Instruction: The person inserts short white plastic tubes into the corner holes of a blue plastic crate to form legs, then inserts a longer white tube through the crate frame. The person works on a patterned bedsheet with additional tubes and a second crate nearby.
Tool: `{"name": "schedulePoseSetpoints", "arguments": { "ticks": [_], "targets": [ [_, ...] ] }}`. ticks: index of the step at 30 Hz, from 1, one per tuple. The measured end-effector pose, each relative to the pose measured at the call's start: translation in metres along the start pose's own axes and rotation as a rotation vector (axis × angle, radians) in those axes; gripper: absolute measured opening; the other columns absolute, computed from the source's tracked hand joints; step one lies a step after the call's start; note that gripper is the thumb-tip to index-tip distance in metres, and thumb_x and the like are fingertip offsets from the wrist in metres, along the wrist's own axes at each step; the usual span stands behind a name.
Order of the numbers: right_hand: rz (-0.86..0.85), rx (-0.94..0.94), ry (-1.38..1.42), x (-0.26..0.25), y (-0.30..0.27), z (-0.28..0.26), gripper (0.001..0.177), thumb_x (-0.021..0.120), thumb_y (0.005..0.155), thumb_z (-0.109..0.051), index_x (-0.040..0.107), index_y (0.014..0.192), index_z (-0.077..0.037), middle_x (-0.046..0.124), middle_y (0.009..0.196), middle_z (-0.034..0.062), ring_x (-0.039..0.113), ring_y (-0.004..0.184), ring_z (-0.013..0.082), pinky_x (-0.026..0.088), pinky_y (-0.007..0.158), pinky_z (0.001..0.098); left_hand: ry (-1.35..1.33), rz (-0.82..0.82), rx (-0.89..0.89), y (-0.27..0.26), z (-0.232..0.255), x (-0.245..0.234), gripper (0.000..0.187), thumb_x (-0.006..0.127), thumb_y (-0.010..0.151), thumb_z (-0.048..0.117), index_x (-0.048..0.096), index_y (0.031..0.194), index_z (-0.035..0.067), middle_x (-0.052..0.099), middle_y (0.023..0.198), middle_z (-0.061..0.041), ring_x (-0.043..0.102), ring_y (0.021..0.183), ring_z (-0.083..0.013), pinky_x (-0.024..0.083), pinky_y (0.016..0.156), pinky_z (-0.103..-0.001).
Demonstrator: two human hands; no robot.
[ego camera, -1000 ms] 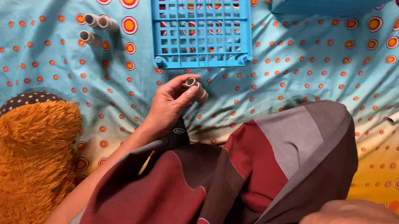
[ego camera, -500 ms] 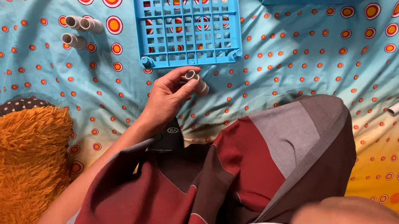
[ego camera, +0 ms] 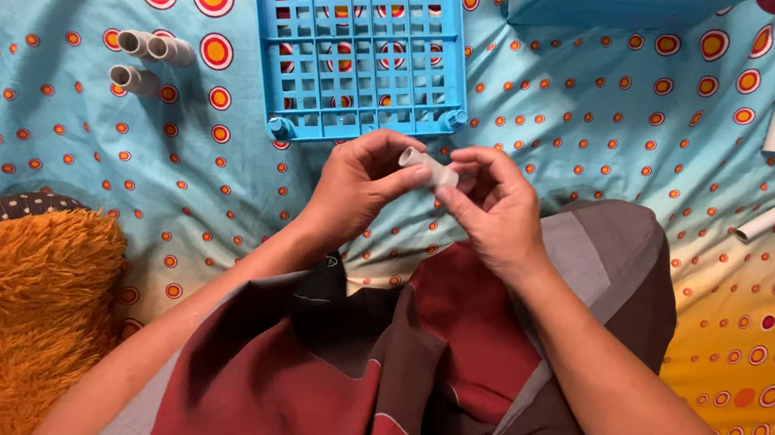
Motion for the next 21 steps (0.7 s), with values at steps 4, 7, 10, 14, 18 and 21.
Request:
{"name": "schedulePoseSetpoints", "arguments": {
  "ticks": [4,7,10,14,18,21],
  "targets": [
    [0.073,0.061,0.011,-0.027,0.007,0.011,0.035,0.073,0.094,0.0,0.063,0.128,0.002,0.068,0.11,0.0063,0.065,0.093,0.0101,0.057,0.084,0.024,0.302,0.001,0.168,0.005,0.019,0.01,0.028,0.076,0.098,0.014,0.067,0.123,0.003,0.072,0.111,-0.005,0.068,0.108,-0.0194,0.055,0.097,-0.036],
    [0.201,0.097,0.108,-0.053,0.012,0.013,0.034,0.07,0.092,0.0,0.062,0.125,0.002,0.07,0.11,0.0077,0.07,0.089,0.0128,0.06,0.078,0.0251,1.076,0.11,0.433,-0.003,0.043,0.014,0.04,0.077,0.095,0.025,0.065,0.13,0.008,0.069,0.114,-0.006,0.065,0.108,-0.0279,0.049,0.095,-0.043],
    [0.298,0.13,0.209,-0.077,0.016,0.014,0.035,0.069,0.093,0.0,0.062,0.126,0.002,0.069,0.111,0.0093,0.071,0.088,0.0133,0.06,0.075,0.0248,1.451,0.121,0.538,-0.003,0.043,0.017,0.048,0.077,0.089,0.028,0.064,0.133,0.012,0.063,0.122,-0.007,0.057,0.115,-0.0296,0.041,0.096,-0.047],
    [0.328,0.141,0.232,-0.089,0.02,0.021,0.038,0.069,0.093,0.002,0.061,0.131,0.001,0.067,0.114,0.0086,0.066,0.09,0.0084,0.058,0.076,0.022,1.523,0.091,0.474,0.002,0.024,0.004,0.045,0.072,0.093,0.021,0.064,0.137,0.018,0.061,0.127,-0.002,0.052,0.123,-0.0268,0.04,0.098,-0.045],
    [0.306,0.133,0.2,-0.083,0.025,0.027,0.038,0.069,0.095,0.002,0.062,0.132,0.001,0.067,0.114,0.0083,0.063,0.085,0.0072,0.055,0.074,0.0208,1.634,0.019,0.373,0.001,0.004,-0.006,0.051,0.068,0.093,0.016,0.061,0.143,0.022,0.058,0.134,-0.002,0.048,0.127,-0.0294,0.039,0.097,-0.047],
    [0.301,0.127,0.184,-0.08,0.027,0.028,0.04,0.069,0.094,0.002,0.059,0.132,0.001,0.069,0.115,0.0091,0.063,0.085,0.0072,0.054,0.072,0.0205,1.672,0.02,0.38,-0.005,0.001,-0.007,0.061,0.069,0.09,0.021,0.053,0.149,0.022,0.05,0.144,-0.008,0.045,0.133,-0.0323,0.036,0.102,-0.052]
  ]
}}
Point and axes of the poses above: each hand's wrist, its own y-axis towards the middle knuckle, its own x-axis out of the palm, z = x × y, the point moved 9 cm from there along y, towards the middle knuckle
